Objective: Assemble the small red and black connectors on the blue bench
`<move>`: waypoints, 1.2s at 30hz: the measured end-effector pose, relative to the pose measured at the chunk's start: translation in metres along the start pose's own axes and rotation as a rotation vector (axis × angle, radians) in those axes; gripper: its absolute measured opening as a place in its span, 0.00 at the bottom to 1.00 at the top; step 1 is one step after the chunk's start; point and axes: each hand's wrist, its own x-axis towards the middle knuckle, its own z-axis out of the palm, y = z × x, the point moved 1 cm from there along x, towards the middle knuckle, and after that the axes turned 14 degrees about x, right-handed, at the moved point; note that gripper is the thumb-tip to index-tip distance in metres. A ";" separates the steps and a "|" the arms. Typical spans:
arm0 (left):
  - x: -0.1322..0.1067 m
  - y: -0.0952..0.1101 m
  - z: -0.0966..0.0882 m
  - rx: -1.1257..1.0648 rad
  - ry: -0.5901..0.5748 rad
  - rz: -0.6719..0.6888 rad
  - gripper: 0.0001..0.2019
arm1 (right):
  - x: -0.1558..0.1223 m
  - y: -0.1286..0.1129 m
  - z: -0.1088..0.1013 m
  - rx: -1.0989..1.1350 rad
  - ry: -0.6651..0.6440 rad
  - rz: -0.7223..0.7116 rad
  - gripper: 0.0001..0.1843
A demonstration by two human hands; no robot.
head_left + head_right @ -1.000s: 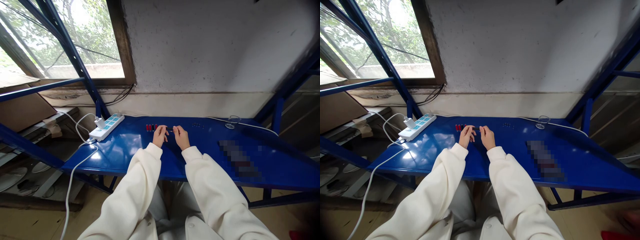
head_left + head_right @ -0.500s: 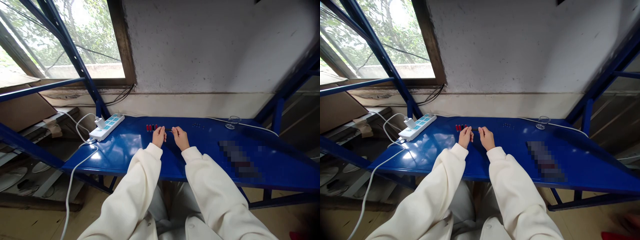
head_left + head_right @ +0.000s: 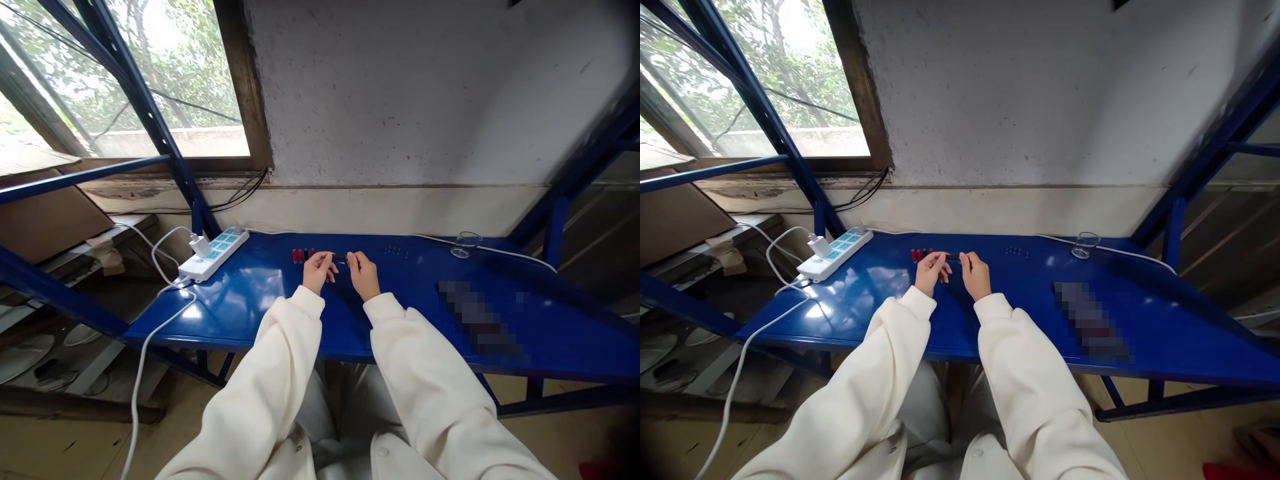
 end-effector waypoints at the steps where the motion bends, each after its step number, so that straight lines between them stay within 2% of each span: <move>1: 0.000 -0.001 0.000 0.006 0.007 -0.003 0.21 | 0.000 0.000 0.000 -0.005 -0.005 0.001 0.21; 12: 0.002 -0.003 -0.001 0.053 0.182 -0.046 0.21 | -0.001 0.001 0.001 0.005 -0.018 -0.005 0.21; 18: 0.004 -0.003 -0.005 0.002 0.301 -0.038 0.20 | 0.000 0.001 -0.001 0.087 0.072 0.070 0.22; 20: 0.003 -0.003 -0.005 0.022 0.267 -0.050 0.20 | 0.001 0.003 -0.002 0.153 0.098 0.110 0.23; 23: 0.002 -0.002 -0.001 0.078 0.139 -0.067 0.20 | 0.004 0.007 -0.001 0.279 0.105 0.160 0.22; 26: 0.000 -0.001 0.002 0.097 0.066 -0.053 0.19 | 0.006 0.011 0.003 0.375 0.042 0.217 0.21; 32: 0.002 -0.005 -0.001 0.079 0.143 -0.038 0.18 | 0.004 0.010 0.009 0.474 -0.195 0.369 0.20; 36: 0.005 -0.010 -0.002 0.107 0.163 -0.016 0.18 | 0.002 0.006 0.010 0.506 -0.263 0.414 0.19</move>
